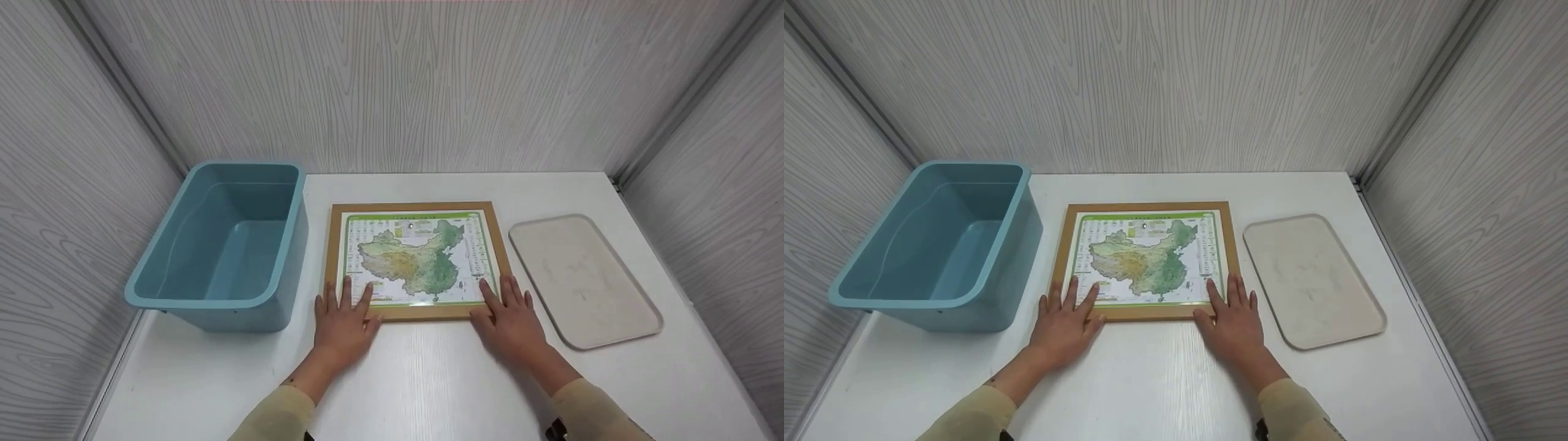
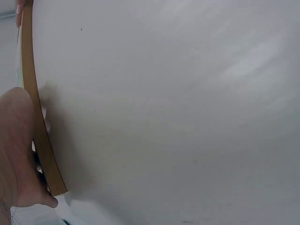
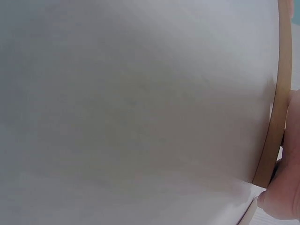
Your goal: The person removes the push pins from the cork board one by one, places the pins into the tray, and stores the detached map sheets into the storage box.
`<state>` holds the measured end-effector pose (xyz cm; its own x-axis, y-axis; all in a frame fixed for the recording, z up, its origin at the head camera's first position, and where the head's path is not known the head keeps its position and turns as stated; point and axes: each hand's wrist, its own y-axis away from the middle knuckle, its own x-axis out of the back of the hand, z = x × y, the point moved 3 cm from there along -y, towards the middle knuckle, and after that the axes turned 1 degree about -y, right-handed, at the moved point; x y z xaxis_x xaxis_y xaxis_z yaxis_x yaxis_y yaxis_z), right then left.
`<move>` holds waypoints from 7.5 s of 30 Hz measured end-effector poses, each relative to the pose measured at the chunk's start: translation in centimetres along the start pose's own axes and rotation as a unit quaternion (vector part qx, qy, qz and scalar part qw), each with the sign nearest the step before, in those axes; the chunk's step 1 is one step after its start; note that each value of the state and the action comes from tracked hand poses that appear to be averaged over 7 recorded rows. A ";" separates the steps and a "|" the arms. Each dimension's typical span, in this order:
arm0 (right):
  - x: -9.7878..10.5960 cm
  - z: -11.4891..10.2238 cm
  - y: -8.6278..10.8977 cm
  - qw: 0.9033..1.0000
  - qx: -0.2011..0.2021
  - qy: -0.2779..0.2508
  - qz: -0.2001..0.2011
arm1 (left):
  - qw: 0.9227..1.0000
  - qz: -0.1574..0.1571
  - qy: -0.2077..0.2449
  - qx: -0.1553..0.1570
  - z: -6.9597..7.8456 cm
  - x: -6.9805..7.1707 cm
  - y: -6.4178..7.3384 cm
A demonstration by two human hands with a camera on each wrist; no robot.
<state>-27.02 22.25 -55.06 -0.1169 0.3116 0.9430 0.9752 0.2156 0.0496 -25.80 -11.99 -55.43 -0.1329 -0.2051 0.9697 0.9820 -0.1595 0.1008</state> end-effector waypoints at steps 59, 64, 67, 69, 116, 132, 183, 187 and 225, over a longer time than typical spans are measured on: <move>1.7 -0.6 -0.1 0.999 -0.017 -0.006 -0.030 | 0.996 -0.042 -0.003 -0.074 -0.4 3.6 -3.8; 2.2 -1.0 -0.4 0.999 -0.024 -0.019 -0.038 | 0.995 -0.068 0.027 -0.074 -0.9 3.3 -4.5; 2.7 -1.4 -1.0 0.999 -0.028 -0.017 -0.043 | 0.994 -0.076 0.029 -0.074 -1.0 2.8 -4.3; 3.1 -1.7 -1.8 0.999 -0.028 -0.008 -0.042 | 0.994 -0.073 0.023 -0.074 -1.0 2.6 -4.3; 0.2 -10.5 -19.6 0.999 0.029 -0.013 -0.030 | 0.996 -0.041 -0.013 -0.081 -1.2 2.0 -2.5; -1.7 -10.2 -20.1 0.998 0.053 -0.046 -0.006 | 0.996 -0.041 -0.025 -0.070 -1.1 1.8 -2.2; -2.4 -10.0 -20.0 0.984 0.110 -0.036 0.135 | 0.996 -0.032 -0.018 -0.081 -1.1 1.9 -2.2; -2.6 -9.9 -19.9 0.985 0.110 -0.033 0.131 | 0.996 -0.037 -0.015 -0.079 -1.0 2.0 -2.2; -2.4 -10.2 -20.1 0.979 0.122 -0.052 0.154 | 0.996 -0.044 -0.023 -0.073 -1.1 2.7 -2.2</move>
<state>-44.43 7.71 -54.92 0.1444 0.4868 0.8615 0.8948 0.3074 -0.3237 -28.44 -13.27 -53.31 -0.2081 -0.1395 0.9681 0.9364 -0.3145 0.1559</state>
